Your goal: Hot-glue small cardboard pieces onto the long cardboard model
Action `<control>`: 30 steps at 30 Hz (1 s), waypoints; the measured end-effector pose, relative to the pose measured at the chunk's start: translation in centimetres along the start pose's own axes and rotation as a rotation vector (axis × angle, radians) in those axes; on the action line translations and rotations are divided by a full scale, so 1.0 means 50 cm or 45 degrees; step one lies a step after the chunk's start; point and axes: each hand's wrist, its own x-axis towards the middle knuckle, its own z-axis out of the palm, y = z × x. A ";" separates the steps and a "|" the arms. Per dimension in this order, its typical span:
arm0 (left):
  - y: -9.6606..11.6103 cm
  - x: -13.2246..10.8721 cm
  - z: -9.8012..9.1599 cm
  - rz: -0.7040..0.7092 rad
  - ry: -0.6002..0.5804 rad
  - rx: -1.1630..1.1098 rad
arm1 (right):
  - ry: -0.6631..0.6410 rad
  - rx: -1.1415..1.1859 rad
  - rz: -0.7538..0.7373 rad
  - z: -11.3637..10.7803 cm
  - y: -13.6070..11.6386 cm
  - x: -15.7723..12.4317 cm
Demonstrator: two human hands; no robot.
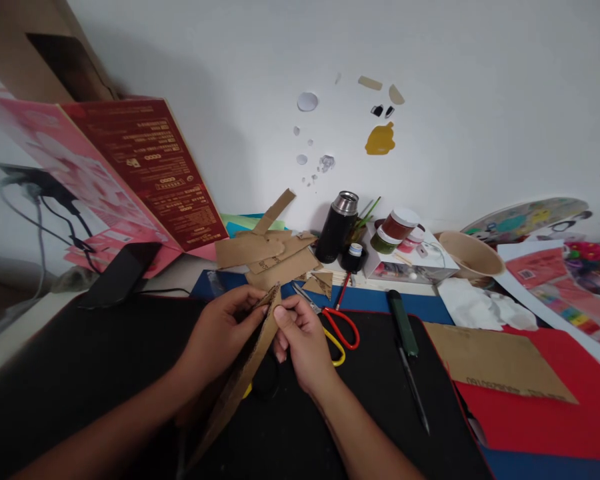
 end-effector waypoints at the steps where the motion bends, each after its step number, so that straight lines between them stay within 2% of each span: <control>1: -0.001 0.000 0.001 -0.009 0.000 -0.010 | 0.002 -0.001 -0.001 0.000 0.000 0.000; 12: -0.005 -0.001 0.006 -0.073 0.027 -0.060 | 0.006 0.003 -0.005 -0.001 0.002 0.000; 30: -0.001 0.002 0.003 -0.001 -0.003 -0.125 | 0.007 0.016 -0.008 0.000 0.003 -0.002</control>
